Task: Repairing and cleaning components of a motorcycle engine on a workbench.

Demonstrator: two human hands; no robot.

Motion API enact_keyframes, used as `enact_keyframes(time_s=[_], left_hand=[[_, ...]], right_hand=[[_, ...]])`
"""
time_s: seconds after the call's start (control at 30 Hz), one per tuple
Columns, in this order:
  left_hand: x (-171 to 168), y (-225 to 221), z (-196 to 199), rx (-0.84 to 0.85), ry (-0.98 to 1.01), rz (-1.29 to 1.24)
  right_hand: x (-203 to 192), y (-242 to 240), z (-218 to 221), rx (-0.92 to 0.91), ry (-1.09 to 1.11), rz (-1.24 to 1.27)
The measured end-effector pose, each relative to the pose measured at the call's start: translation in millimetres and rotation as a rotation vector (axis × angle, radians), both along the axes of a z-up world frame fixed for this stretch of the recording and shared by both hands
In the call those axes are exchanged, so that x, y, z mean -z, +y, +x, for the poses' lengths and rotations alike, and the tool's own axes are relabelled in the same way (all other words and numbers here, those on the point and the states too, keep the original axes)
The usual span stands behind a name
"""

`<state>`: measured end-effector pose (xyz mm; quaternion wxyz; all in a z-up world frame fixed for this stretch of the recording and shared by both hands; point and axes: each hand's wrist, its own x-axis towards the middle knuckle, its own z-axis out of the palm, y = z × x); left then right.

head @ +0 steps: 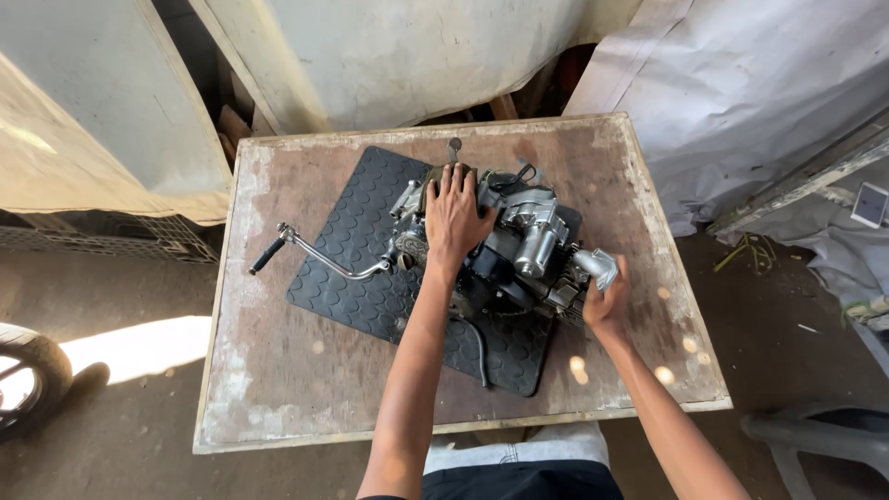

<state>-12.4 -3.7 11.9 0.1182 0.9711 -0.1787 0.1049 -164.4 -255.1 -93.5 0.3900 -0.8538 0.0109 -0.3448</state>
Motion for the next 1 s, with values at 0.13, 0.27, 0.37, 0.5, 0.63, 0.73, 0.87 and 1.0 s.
enact_keyframes(time_s=[0.13, 0.27, 0.37, 0.5, 0.63, 0.73, 0.87, 1.0], left_hand=[[6, 0, -1, -0.027, -0.006, 0.027], [-5, 1, -7, -0.025, -0.032, 0.052], [0, 6, -16, 0.014, -0.058, 0.055], [22, 15, -44, 0.082, -0.162, 0.032], [25, 24, -47, 0.090, -0.155, -0.028], [38, 12, -22, 0.051, -0.161, -0.026], [37, 2, 23, 0.030, -0.012, 0.050], [12, 9, 8, 0.110, 0.032, 0.080]], right_hand=[[-17, 9, -8, 0.010, 0.037, -0.007], [-35, 15, -9, -0.036, -0.004, -0.019], [-34, 16, -12, -0.022, -0.001, -0.004], [-25, 8, -11, -0.015, 0.060, 0.074], [-8, 4, -2, 0.006, 0.039, 0.060], [-5, -1, -5, 0.006, 0.070, 0.041], [-22, 7, -8, -0.005, 0.039, 0.070], [-40, 18, -14, -0.015, 0.022, 0.074]])
